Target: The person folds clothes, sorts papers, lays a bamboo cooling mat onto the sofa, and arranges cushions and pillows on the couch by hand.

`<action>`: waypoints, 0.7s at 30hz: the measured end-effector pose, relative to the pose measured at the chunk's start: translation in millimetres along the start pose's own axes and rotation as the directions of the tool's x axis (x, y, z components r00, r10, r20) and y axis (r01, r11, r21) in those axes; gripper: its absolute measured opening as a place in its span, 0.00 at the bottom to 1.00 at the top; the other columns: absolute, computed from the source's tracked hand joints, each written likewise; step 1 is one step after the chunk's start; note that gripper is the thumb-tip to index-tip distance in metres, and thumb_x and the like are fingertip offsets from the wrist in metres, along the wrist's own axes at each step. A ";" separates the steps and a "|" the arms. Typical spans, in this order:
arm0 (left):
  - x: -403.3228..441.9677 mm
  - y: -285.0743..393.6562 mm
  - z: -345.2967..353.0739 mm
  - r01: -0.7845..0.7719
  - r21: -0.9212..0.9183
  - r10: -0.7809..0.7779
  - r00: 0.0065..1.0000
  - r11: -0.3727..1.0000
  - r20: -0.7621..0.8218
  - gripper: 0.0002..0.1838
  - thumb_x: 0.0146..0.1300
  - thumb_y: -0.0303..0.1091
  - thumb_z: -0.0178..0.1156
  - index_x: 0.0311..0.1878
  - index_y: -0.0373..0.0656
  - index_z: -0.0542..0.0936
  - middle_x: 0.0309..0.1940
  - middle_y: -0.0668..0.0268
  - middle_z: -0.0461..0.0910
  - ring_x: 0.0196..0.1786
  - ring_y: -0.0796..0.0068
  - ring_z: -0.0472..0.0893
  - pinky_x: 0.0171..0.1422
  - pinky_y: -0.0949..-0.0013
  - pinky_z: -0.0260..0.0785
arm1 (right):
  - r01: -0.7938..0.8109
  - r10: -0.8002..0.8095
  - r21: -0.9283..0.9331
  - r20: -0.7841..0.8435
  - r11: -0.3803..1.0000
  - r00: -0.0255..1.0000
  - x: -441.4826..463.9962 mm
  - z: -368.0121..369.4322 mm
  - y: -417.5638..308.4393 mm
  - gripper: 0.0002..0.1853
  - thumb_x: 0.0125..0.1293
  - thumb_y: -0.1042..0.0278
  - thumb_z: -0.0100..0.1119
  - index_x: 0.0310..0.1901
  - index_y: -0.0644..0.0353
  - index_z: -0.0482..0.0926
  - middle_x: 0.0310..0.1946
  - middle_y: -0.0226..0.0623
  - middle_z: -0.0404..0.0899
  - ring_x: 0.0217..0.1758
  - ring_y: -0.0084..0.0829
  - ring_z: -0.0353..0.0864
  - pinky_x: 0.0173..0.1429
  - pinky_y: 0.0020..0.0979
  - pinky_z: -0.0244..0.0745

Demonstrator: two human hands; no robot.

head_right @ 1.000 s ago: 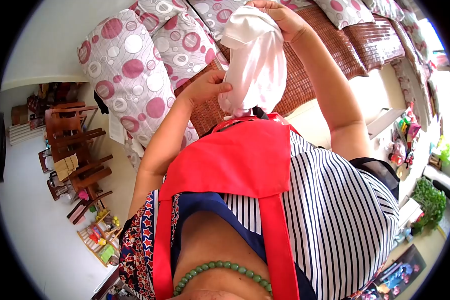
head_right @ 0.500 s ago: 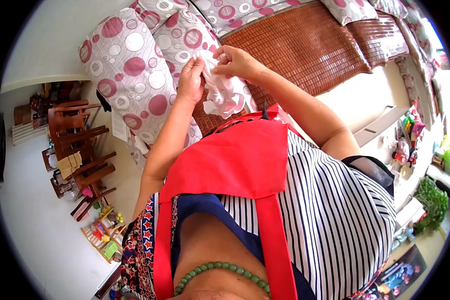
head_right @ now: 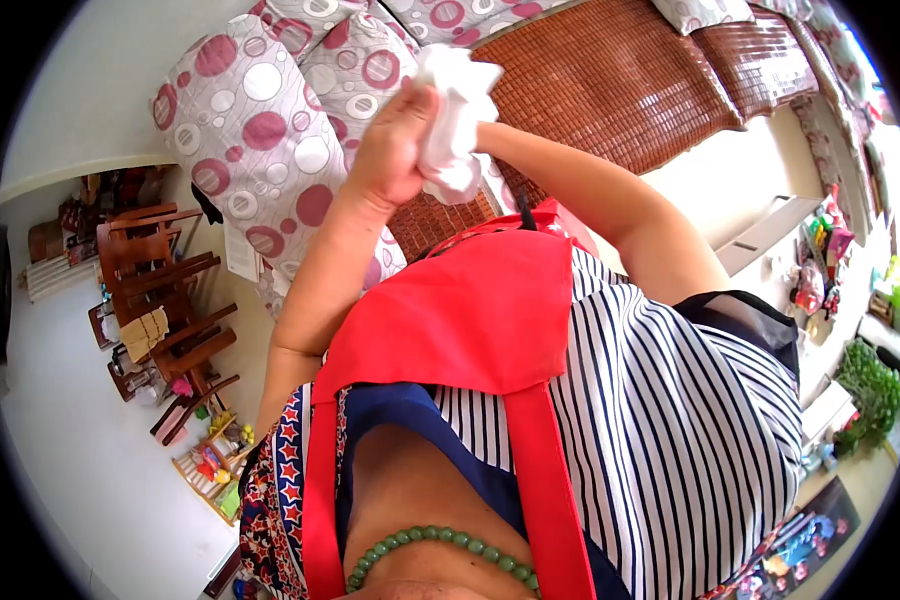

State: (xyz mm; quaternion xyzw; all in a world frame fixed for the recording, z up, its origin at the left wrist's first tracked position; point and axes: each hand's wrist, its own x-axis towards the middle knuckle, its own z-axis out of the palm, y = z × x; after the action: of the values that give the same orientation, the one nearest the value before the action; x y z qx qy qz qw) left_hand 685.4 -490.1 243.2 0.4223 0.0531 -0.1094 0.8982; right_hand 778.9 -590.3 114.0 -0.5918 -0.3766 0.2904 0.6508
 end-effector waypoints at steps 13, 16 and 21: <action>23.6 62.3 -64.0 -0.167 -0.040 0.158 0.971 0.985 -0.178 0.23 0.69 0.46 0.51 0.53 0.34 0.73 0.46 0.57 0.79 0.48 0.66 0.80 0.54 0.62 0.74 | -0.308 0.456 0.541 -0.161 0.783 0.876 5.3 -17.8 56.0 0.15 0.66 0.70 0.47 0.52 0.64 0.74 0.49 0.42 0.77 0.49 0.35 0.78 0.54 0.36 0.74; 13.3 38.4 -185.3 -0.114 0.099 0.151 0.760 0.989 -0.632 0.22 0.71 0.45 0.46 0.58 0.37 0.71 0.52 0.54 0.76 0.51 0.61 0.79 0.54 0.57 0.74 | -0.493 0.612 0.557 -0.035 0.668 0.790 -2.3 3.4 75.0 0.15 0.66 0.70 0.46 0.52 0.64 0.74 0.50 0.43 0.77 0.50 0.36 0.78 0.55 0.37 0.74; -74.1 -38.8 -336.4 -0.081 -0.072 -0.018 0.530 0.994 -0.848 0.25 0.74 0.47 0.37 0.60 0.35 0.67 0.54 0.53 0.75 0.55 0.56 0.77 0.59 0.54 0.72 | -0.431 0.733 0.744 -0.113 0.510 0.671 -42.3 -32.1 -31.9 0.16 0.66 0.71 0.45 0.52 0.67 0.74 0.49 0.44 0.77 0.52 0.37 0.79 0.59 0.39 0.73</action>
State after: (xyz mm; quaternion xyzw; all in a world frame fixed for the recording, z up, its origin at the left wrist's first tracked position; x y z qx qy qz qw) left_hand 603.1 -243.8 13.6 0.3768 0.4795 0.1279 0.7821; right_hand 780.3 -647.0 138.9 -0.4599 0.1283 0.4771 0.7379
